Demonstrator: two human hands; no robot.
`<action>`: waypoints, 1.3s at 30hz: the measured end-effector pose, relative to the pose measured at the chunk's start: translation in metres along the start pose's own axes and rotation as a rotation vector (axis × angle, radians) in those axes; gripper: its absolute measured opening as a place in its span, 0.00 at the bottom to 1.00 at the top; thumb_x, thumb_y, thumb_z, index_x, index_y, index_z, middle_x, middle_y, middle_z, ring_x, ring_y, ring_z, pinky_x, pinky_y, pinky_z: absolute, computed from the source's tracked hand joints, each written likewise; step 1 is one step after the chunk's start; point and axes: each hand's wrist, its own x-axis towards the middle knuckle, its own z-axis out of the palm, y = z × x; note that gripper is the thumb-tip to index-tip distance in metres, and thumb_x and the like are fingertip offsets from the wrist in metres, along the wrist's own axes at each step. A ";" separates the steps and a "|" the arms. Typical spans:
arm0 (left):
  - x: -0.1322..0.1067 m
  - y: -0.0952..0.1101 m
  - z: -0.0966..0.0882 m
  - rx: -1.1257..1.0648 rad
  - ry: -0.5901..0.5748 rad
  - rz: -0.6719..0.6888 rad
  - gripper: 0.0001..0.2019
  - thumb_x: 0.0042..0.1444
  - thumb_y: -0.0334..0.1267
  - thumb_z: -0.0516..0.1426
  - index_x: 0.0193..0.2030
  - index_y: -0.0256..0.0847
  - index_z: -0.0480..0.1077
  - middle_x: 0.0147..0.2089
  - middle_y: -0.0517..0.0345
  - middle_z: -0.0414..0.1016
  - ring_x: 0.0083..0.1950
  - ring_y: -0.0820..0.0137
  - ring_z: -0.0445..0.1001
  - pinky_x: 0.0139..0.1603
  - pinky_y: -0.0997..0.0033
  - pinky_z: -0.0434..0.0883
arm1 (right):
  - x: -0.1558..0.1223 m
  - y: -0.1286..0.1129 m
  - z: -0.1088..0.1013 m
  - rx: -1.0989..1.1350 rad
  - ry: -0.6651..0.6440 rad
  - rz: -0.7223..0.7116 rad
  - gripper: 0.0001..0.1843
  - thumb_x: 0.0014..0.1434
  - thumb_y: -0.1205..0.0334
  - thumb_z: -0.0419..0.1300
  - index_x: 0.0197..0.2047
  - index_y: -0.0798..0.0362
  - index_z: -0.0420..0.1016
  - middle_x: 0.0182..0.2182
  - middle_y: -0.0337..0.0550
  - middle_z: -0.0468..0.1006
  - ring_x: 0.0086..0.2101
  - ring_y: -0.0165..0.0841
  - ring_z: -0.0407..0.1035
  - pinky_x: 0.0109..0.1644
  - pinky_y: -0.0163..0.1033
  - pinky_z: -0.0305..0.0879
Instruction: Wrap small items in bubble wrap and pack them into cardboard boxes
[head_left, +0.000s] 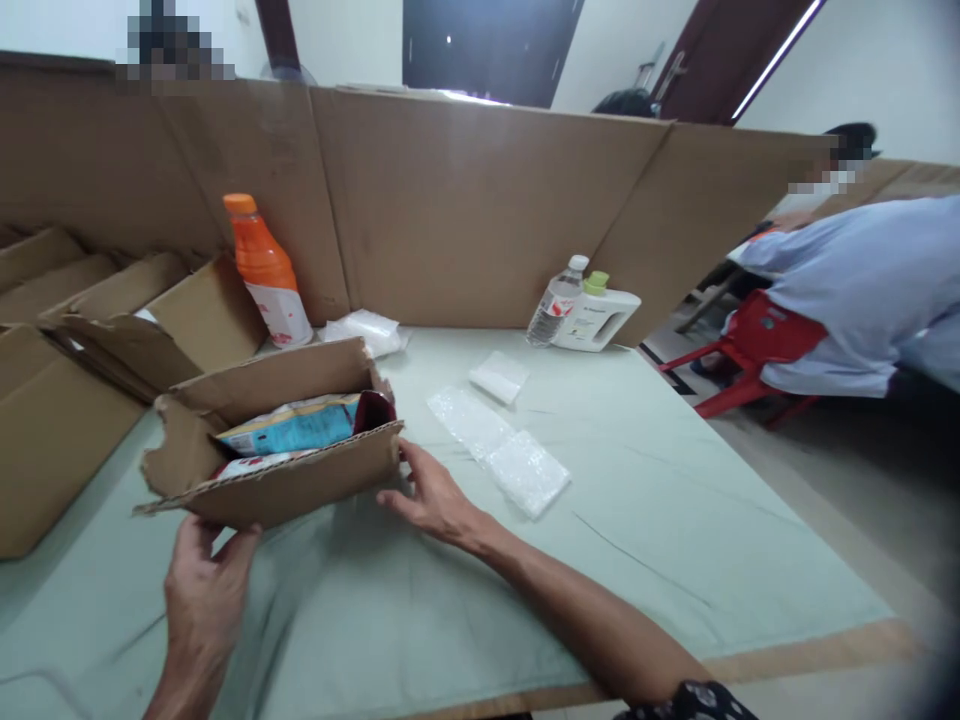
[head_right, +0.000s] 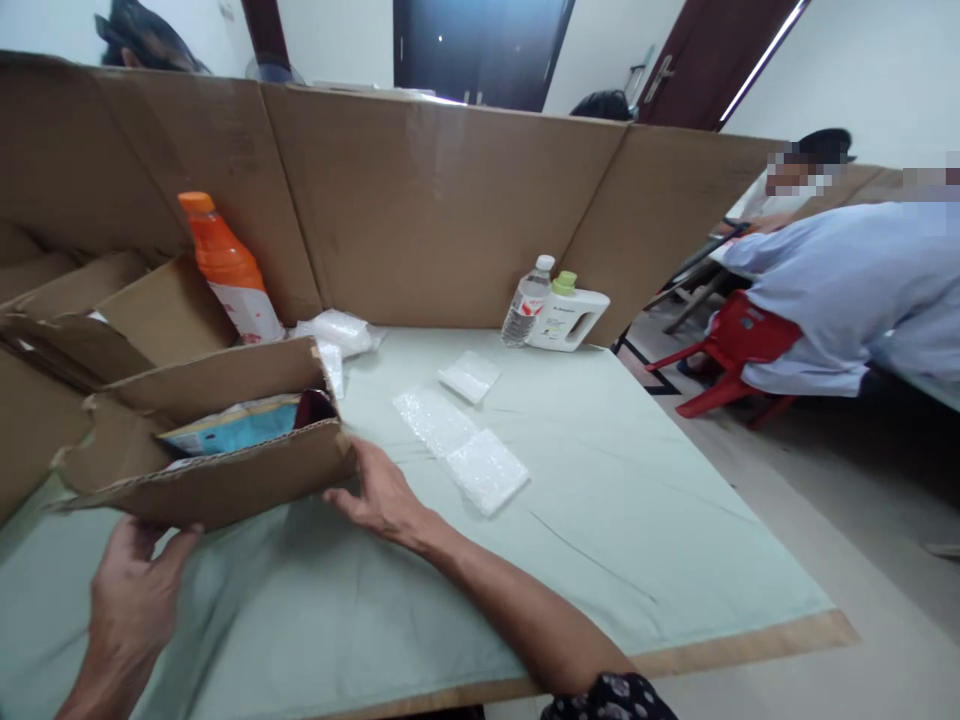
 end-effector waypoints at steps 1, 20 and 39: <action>0.004 0.009 0.010 -0.034 -0.016 -0.032 0.24 0.49 0.50 0.62 0.51 0.42 0.70 0.46 0.53 0.77 0.48 0.59 0.77 0.54 0.55 0.73 | 0.003 0.004 -0.002 -0.015 0.055 0.038 0.39 0.59 0.52 0.66 0.70 0.53 0.61 0.60 0.56 0.74 0.55 0.49 0.70 0.58 0.56 0.69; -0.011 0.025 0.035 -0.006 -0.318 -0.092 0.33 0.50 0.54 0.61 0.63 0.45 0.70 0.63 0.46 0.74 0.64 0.50 0.73 0.56 0.51 0.75 | -0.027 0.057 -0.119 -0.784 0.195 0.384 0.23 0.60 0.56 0.66 0.57 0.53 0.77 0.63 0.56 0.72 0.63 0.52 0.63 0.64 0.57 0.60; -0.029 0.012 0.056 0.137 -0.399 0.330 0.18 0.57 0.45 0.55 0.48 0.43 0.80 0.58 0.46 0.78 0.55 0.55 0.78 0.31 0.66 0.76 | 0.002 0.038 -0.149 -0.586 0.587 0.198 0.15 0.64 0.53 0.57 0.44 0.52 0.81 0.44 0.49 0.84 0.45 0.42 0.76 0.52 0.44 0.69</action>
